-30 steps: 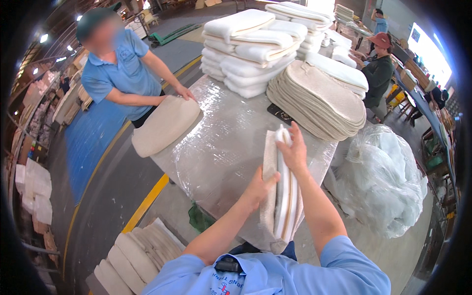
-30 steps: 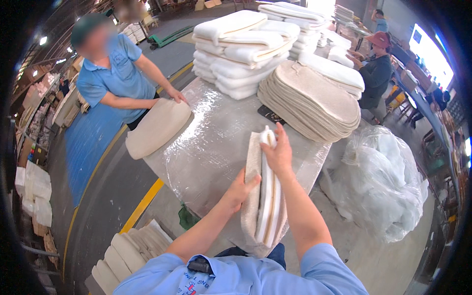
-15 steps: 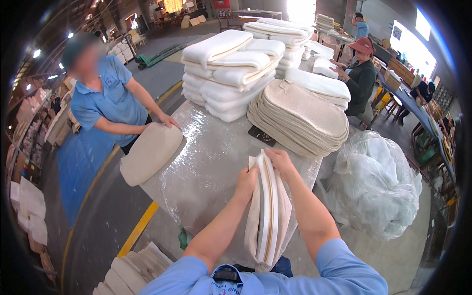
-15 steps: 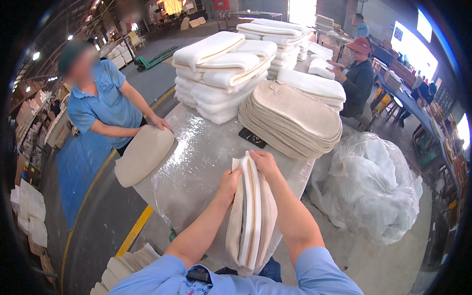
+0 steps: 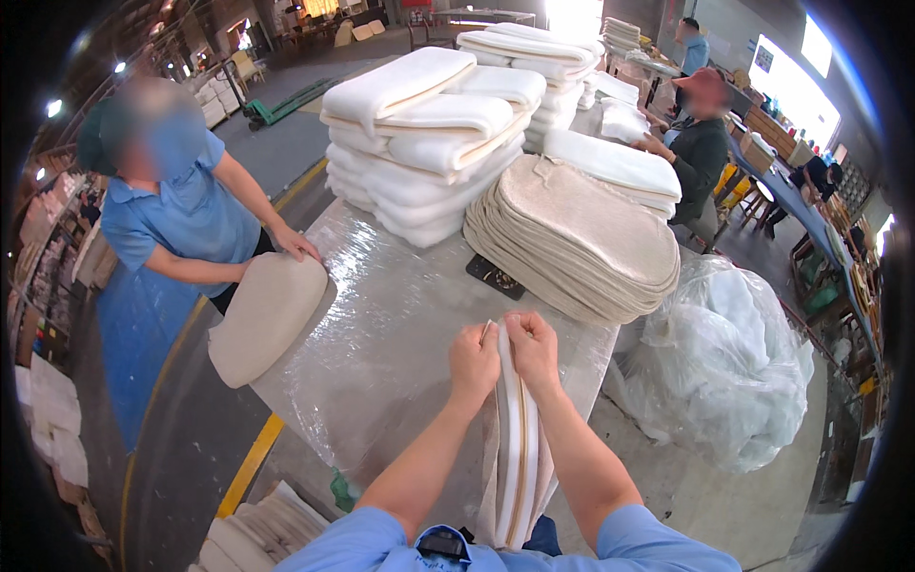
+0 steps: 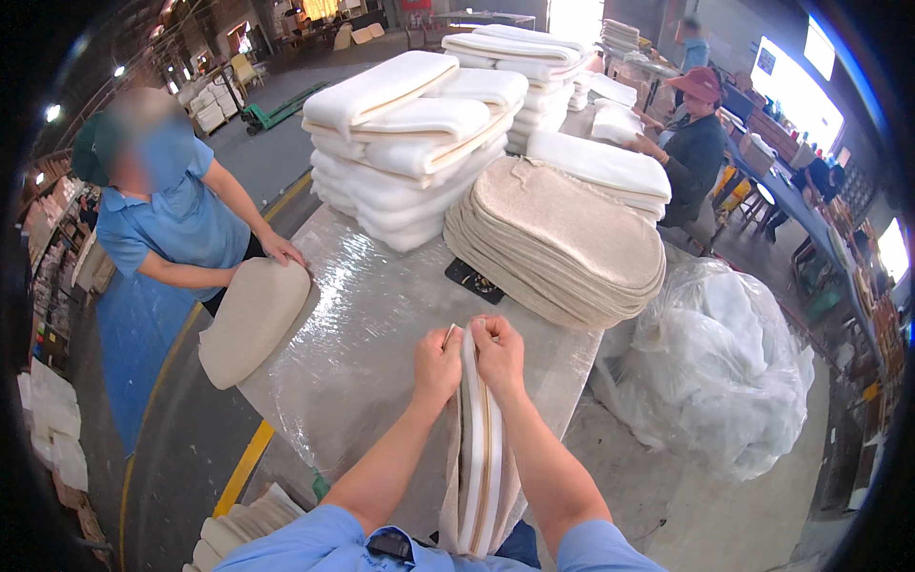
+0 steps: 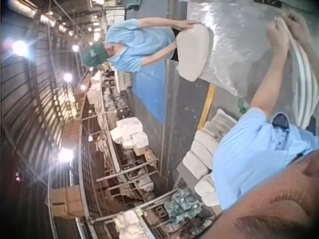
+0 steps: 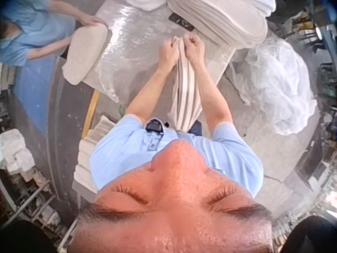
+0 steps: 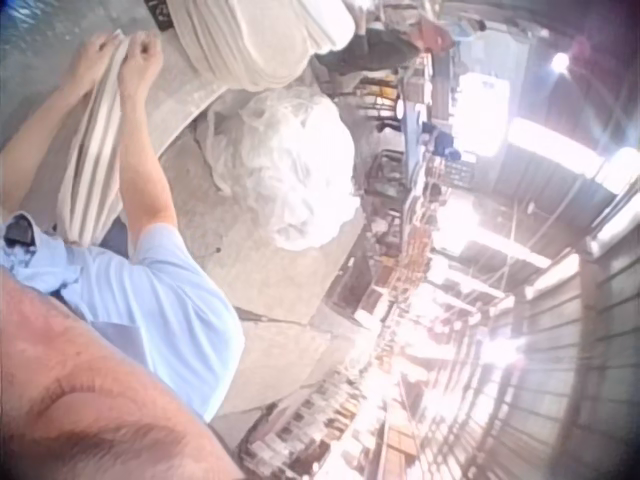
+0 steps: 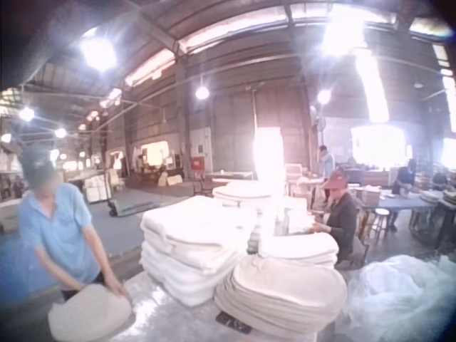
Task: The person folds beige cushion covers on a table, aligns edges, and stacks them. The person also picks up and places cushion covers from a nearby pile. Other workers are visible in the background performing similar tasks.
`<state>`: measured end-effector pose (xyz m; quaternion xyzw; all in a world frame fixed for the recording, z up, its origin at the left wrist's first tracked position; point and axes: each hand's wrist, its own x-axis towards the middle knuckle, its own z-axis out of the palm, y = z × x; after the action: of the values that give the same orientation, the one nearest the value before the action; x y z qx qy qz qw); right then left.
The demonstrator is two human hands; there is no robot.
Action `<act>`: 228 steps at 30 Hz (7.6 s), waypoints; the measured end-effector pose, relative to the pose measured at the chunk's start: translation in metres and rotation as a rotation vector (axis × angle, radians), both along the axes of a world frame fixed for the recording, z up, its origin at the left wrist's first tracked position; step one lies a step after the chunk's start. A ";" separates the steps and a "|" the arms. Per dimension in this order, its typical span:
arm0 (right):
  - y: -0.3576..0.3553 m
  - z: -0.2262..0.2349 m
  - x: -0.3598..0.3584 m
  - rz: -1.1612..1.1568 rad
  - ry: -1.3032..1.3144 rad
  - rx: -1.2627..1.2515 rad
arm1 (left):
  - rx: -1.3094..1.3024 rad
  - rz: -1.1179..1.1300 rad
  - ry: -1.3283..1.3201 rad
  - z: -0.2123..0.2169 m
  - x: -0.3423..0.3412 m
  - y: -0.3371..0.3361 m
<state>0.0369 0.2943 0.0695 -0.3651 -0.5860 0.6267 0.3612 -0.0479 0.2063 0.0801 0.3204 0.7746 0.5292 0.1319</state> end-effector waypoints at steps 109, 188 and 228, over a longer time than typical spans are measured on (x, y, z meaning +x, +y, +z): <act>0.004 0.031 0.062 0.050 0.121 0.639 | 0.421 -0.899 -0.196 0.003 -0.024 0.092; 0.010 0.018 0.078 0.037 0.303 0.572 | 0.248 -0.669 -0.783 -0.081 -0.001 0.110; -0.174 -0.040 0.270 -0.438 0.173 -0.273 | 0.172 -0.042 -0.549 -0.028 -0.074 -0.119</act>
<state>0.3074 0.1203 0.0297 -0.4736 -0.3701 0.6359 0.4841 -0.1218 0.0874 0.0517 0.1913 0.6553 0.6571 0.3198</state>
